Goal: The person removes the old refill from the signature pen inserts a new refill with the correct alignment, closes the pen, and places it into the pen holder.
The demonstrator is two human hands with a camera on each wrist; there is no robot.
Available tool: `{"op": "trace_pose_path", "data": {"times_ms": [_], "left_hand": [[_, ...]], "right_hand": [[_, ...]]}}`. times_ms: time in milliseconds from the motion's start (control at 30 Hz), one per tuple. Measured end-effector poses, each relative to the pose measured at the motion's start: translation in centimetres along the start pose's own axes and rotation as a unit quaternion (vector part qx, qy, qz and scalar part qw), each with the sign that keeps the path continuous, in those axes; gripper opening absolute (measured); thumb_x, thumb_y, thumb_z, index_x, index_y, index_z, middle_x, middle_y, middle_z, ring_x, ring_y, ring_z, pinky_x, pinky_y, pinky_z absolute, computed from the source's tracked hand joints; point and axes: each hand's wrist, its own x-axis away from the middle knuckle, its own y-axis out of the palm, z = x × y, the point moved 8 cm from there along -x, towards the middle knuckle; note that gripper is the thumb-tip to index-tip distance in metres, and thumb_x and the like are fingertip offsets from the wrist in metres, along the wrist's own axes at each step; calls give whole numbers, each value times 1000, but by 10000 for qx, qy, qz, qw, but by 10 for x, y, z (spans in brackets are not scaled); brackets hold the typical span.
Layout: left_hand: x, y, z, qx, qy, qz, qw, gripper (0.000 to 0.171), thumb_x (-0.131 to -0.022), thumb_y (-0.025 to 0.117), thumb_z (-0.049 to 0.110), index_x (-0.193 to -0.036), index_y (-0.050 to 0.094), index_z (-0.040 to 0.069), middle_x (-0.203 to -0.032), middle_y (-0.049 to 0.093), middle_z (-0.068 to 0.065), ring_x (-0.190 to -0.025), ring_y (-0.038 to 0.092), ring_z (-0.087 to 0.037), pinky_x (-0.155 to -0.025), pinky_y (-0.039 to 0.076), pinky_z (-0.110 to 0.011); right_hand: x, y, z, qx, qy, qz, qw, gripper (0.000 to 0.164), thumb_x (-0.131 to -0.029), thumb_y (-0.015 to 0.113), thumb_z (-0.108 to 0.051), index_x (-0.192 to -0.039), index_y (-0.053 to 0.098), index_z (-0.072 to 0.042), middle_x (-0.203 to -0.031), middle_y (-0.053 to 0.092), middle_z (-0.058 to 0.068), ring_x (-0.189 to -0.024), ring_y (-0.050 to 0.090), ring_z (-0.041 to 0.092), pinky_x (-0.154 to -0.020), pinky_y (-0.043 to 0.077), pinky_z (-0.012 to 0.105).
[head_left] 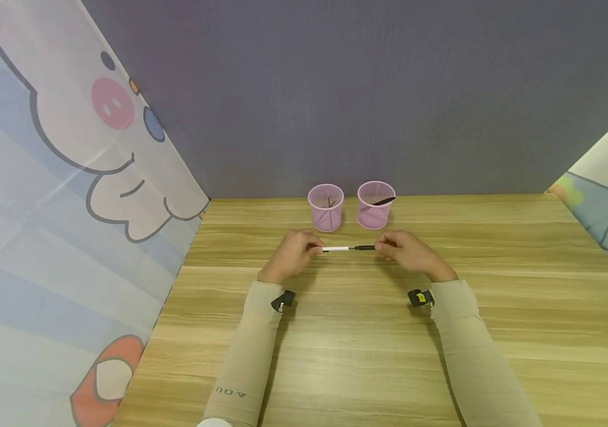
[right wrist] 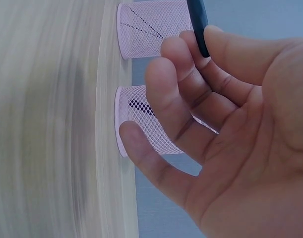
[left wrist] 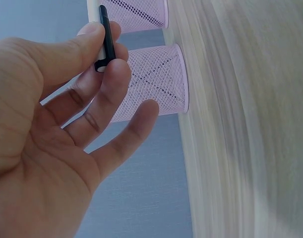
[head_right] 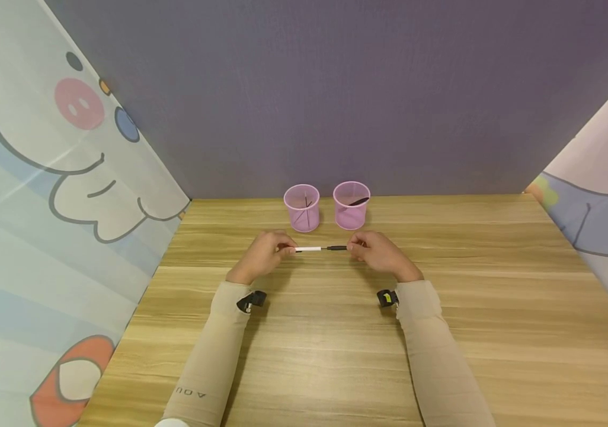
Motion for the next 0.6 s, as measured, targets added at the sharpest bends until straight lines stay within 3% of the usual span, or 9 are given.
{"op": "trace_pose_path", "data": {"times_ms": [233, 600], "left_hand": [[0, -1, -1, -9, -40, -20, 10000, 7, -93, 74, 10, -95, 79, 5, -85, 71, -4, -74, 58, -11, -70, 51, -26], [0, -2, -3, 51, 21, 21, 10000, 7, -92, 75, 10, -94, 79, 5, -84, 71, -4, -73, 58, -11, -69, 50, -25]], "right_hand": [[1, 0, 0, -28, -39, -15, 10000, 22, -106, 55, -16, -101, 64, 3, -87, 64, 11, -78, 60, 19, -69, 52, 29], [3, -3, 1, -75, 89, -41, 9999, 22, -107, 54, -16, -105, 64, 3, -89, 65, 14, -81, 62, 24, -74, 55, 36]]}}
